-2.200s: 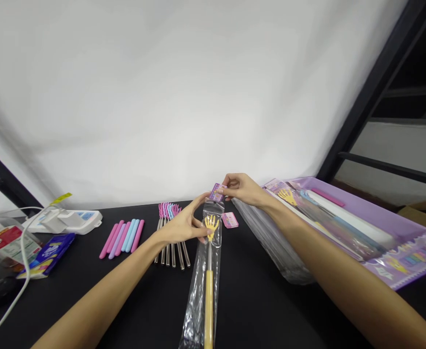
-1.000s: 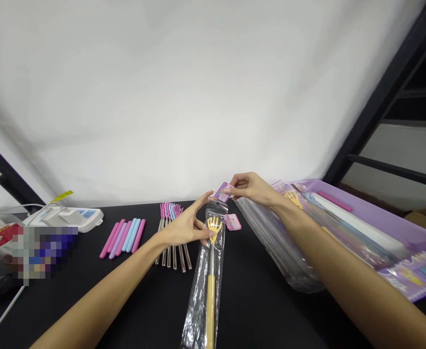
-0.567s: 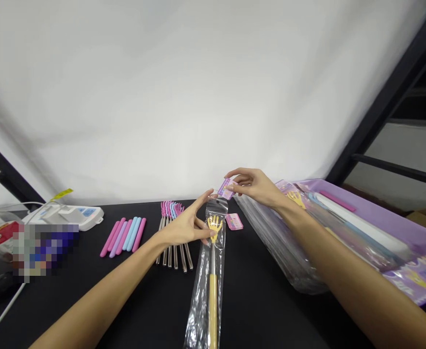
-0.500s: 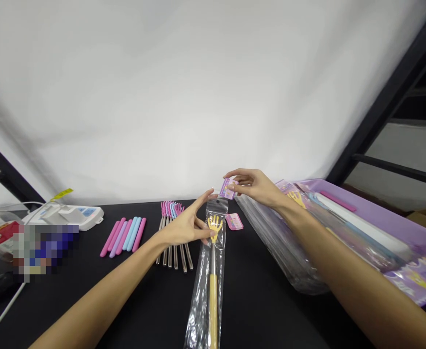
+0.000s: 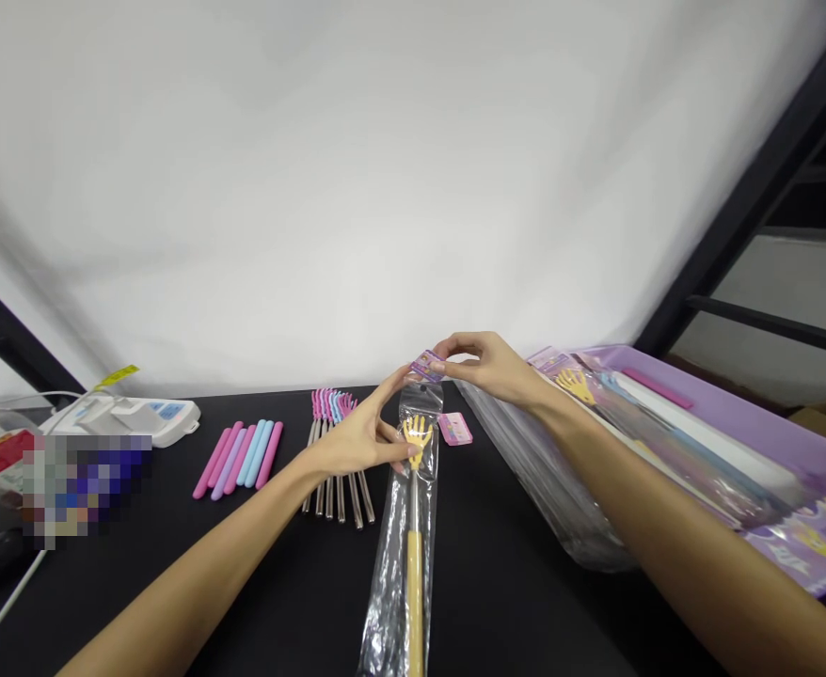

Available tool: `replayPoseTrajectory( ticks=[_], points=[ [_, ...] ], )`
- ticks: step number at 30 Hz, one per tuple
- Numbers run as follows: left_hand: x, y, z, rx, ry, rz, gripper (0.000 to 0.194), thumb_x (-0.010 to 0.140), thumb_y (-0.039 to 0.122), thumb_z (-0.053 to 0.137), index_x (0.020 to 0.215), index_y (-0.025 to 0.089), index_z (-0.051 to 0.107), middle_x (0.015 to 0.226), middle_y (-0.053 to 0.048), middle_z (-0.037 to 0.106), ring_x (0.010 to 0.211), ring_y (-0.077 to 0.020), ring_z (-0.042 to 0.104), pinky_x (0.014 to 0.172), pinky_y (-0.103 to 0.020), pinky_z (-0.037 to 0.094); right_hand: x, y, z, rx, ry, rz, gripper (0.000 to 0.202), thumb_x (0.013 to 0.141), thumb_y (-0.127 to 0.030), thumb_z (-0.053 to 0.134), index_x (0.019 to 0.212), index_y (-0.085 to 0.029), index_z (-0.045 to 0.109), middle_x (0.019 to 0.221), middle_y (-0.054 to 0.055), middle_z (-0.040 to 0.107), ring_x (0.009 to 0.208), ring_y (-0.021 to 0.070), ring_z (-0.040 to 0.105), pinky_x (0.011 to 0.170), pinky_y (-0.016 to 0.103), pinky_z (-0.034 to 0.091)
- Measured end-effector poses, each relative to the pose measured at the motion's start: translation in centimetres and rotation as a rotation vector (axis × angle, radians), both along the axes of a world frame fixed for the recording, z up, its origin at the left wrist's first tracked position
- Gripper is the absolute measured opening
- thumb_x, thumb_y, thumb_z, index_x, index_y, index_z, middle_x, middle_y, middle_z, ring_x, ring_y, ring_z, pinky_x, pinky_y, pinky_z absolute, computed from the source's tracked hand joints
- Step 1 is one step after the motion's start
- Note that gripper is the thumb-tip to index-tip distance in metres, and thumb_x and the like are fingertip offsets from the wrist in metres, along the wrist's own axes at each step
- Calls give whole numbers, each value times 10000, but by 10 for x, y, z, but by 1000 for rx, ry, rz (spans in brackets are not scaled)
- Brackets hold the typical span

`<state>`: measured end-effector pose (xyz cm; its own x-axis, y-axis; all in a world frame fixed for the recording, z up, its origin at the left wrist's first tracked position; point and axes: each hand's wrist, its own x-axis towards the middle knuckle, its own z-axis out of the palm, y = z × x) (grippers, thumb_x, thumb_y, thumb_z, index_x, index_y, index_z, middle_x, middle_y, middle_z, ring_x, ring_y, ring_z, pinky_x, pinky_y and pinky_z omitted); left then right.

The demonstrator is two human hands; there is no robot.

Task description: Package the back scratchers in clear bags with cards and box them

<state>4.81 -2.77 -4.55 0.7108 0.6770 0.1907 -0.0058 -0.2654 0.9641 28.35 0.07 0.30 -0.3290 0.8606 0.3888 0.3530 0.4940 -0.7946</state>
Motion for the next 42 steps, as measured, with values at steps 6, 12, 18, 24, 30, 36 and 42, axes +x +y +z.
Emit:
replayPoseTrajectory(
  ticks=[6,12,18,24,30,36,42],
  points=[
    [0,1,-1,-9,16,-3,1036,795,188,733,1491,523,43,1616,-165,-75,665,-112,701,582,-303,610,2,0,-4,-297,69,88,316,703,-435,788,767,-174,622,790,38,675,771,189,659,754,392,570],
    [0,-2,-1,-3,30,-6,1099,780,199,749,1474,545,-31,1611,-182,-85,655,-116,704,580,-314,619,3,4,-2,-217,42,46,320,650,-385,830,781,-159,644,657,21,672,650,156,629,656,305,523],
    [4,-4,0,4,17,29,1106,780,183,744,1467,556,-39,1610,-195,-56,665,-116,709,578,-293,610,2,5,-4,-120,39,49,392,638,-316,831,959,-170,658,702,1,671,639,149,629,623,278,481],
    [6,-6,1,-12,-3,58,1126,781,201,750,1458,561,-74,1605,-203,7,687,-123,715,589,-286,604,-4,5,-5,-26,23,-20,345,714,-448,763,838,-134,689,719,43,671,656,157,626,622,291,504],
    [6,-4,-1,-10,-49,48,1134,777,211,753,1469,529,-87,1574,-216,169,648,-103,700,598,-300,603,-6,1,-8,-73,48,65,332,778,-480,707,851,-188,566,745,29,686,652,168,662,585,295,542],
    [5,-4,1,-34,-27,67,1096,764,203,762,1490,526,7,1589,-225,84,650,-98,700,616,-310,605,-3,1,-7,-102,101,94,376,695,-391,803,910,-195,566,723,3,696,664,160,664,643,289,526],
    [6,-4,2,-41,-31,81,1058,778,205,744,1507,487,31,1528,-220,262,652,-110,705,603,-292,598,0,-1,-4,-243,151,145,324,727,-360,790,959,-180,652,854,48,702,815,185,669,763,359,571]
  ],
)
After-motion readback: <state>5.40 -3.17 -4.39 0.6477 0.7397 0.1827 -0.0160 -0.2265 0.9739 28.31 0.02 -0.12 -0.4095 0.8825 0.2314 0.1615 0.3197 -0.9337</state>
